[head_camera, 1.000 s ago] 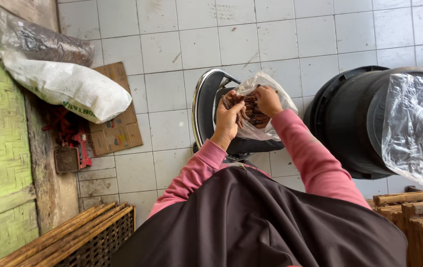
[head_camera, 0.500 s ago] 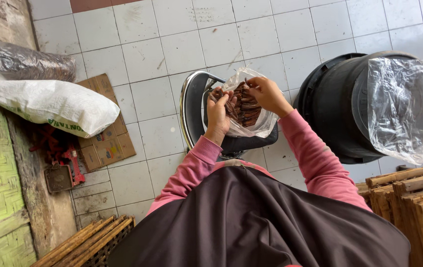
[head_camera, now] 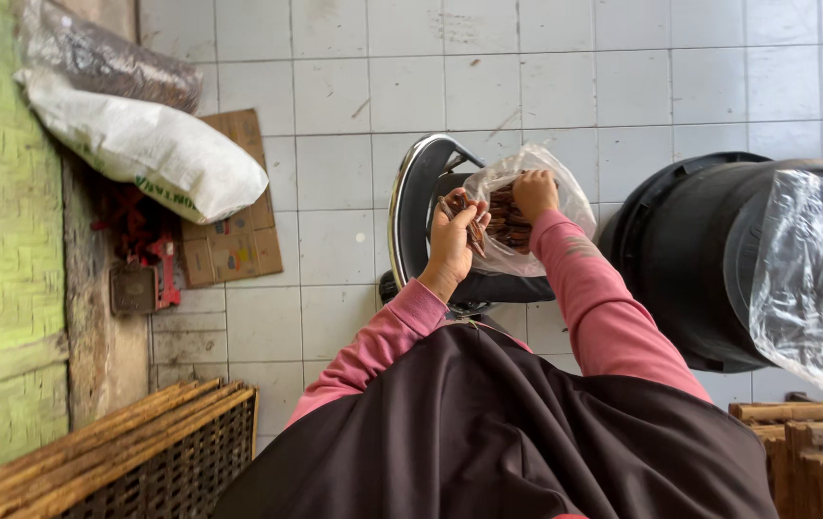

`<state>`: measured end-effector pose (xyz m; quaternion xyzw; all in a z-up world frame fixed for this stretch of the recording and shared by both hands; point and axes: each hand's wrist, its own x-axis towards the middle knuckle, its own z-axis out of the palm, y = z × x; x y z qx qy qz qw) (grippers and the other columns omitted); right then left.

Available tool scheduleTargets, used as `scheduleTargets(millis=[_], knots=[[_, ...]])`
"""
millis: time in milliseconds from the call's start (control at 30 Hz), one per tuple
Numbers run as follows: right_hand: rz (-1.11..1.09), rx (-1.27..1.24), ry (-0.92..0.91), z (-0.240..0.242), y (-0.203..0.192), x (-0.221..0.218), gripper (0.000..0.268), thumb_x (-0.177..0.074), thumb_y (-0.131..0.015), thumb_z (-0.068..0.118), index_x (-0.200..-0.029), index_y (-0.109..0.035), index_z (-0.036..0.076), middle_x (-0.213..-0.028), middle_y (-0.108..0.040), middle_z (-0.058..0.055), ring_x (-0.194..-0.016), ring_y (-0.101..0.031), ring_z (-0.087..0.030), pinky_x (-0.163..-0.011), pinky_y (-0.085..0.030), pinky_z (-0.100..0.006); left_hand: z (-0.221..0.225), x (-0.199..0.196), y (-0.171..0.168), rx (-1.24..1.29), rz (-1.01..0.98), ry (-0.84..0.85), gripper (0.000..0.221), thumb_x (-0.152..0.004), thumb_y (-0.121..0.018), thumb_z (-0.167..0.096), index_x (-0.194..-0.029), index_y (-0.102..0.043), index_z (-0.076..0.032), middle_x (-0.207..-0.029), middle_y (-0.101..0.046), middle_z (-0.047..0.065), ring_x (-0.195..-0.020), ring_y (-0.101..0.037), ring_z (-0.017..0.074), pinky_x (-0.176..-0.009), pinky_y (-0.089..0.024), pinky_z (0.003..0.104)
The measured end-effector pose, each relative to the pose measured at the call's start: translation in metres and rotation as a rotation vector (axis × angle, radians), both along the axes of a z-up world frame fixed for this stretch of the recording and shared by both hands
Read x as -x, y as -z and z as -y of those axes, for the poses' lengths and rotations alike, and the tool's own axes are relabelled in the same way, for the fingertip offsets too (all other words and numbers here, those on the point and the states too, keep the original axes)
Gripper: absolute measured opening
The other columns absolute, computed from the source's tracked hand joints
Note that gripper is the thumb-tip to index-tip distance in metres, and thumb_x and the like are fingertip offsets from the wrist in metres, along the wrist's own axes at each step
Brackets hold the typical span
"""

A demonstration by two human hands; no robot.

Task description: The person picks up dark brown food slices from a bamboo tray and places them into a clear plastic bag.

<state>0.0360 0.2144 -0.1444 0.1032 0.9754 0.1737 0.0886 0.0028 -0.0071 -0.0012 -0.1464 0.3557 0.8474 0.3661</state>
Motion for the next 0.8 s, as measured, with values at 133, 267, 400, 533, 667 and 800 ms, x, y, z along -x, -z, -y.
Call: scheduleTargets(millis=[133,267,400,533,667,800], knots=[[-0.022,-0.031,-0.006,-0.004,0.003,-0.008,0.022,-0.09,-0.061,0.017,-0.103,-0.074,0.003,-0.107,-0.071,-0.016,-0.096,-0.071,-0.029,-0.084,-0.053,-0.04,0.005,-0.003,0.001,0.027,-0.007,-0.025,0.03,-0.097,-0.057,0.005,-0.122,-0.054,-0.01,-0.107,-0.062,0.006,-0.105,-0.067,0.0225,-0.096,-0.057,0.042],[-0.124,0.052,-0.007,-0.005,0.009,-0.013,0.023,-0.091,-0.061,0.013,-0.105,-0.074,0.001,-0.116,-0.067,-0.018,-0.098,-0.069,-0.03,-0.088,-0.053,-0.039,0.005,-0.004,-0.001,-0.005,-0.003,-0.013,0.028,-0.099,-0.057,0.004,-0.123,-0.054,-0.01,-0.109,-0.062,0.007,-0.106,-0.067,0.0223,-0.098,-0.056,0.041],[-0.251,0.126,-0.01,-0.001,0.012,-0.022,0.023,-0.088,-0.062,0.013,-0.104,-0.072,0.001,-0.116,-0.065,-0.015,-0.106,-0.068,-0.03,-0.093,-0.053,-0.04,-0.002,-0.002,-0.003,-0.03,-0.008,0.022,0.029,-0.099,-0.055,0.003,-0.125,-0.054,-0.011,-0.109,-0.062,0.007,-0.109,-0.067,0.0234,-0.099,-0.056,0.041],[-0.349,0.288,0.06,0.015,-0.014,-0.032,0.037,-0.077,-0.062,0.011,-0.11,-0.071,-0.005,-0.109,-0.066,-0.019,-0.104,-0.067,-0.036,-0.09,-0.053,-0.045,-0.006,0.0,-0.005,-0.087,0.006,0.069,0.028,-0.101,-0.053,0.003,-0.126,-0.055,-0.011,-0.113,-0.062,0.007,-0.112,-0.066,0.0241,-0.101,-0.054,0.042],[-0.47,1.142,0.383,0.024,-0.094,-0.037,0.024,-0.097,-0.059,0.005,-0.117,-0.071,0.0,-0.111,-0.07,-0.018,-0.099,-0.067,-0.032,-0.089,-0.055,-0.044,-0.012,0.006,-0.012,-0.139,0.024,0.13,0.025,-0.106,-0.048,-0.006,-0.129,-0.057,-0.013,-0.126,-0.063,0.008,-0.12,-0.064,0.0204,-0.102,-0.052,0.04],[-0.53,1.601,0.412,0.05,-0.18,-0.054,0.022,-0.097,-0.07,0.012,-0.113,-0.067,-0.002,-0.103,-0.073,-0.01,-0.095,-0.069,-0.015,-0.086,-0.056,-0.032,-0.021,0.006,-0.021,-0.194,-0.018,0.172,0.028,-0.108,-0.047,-0.006,-0.134,-0.055,-0.012,-0.138,-0.062,0.008,-0.127,-0.059,0.0183,-0.108,-0.05,0.036]])
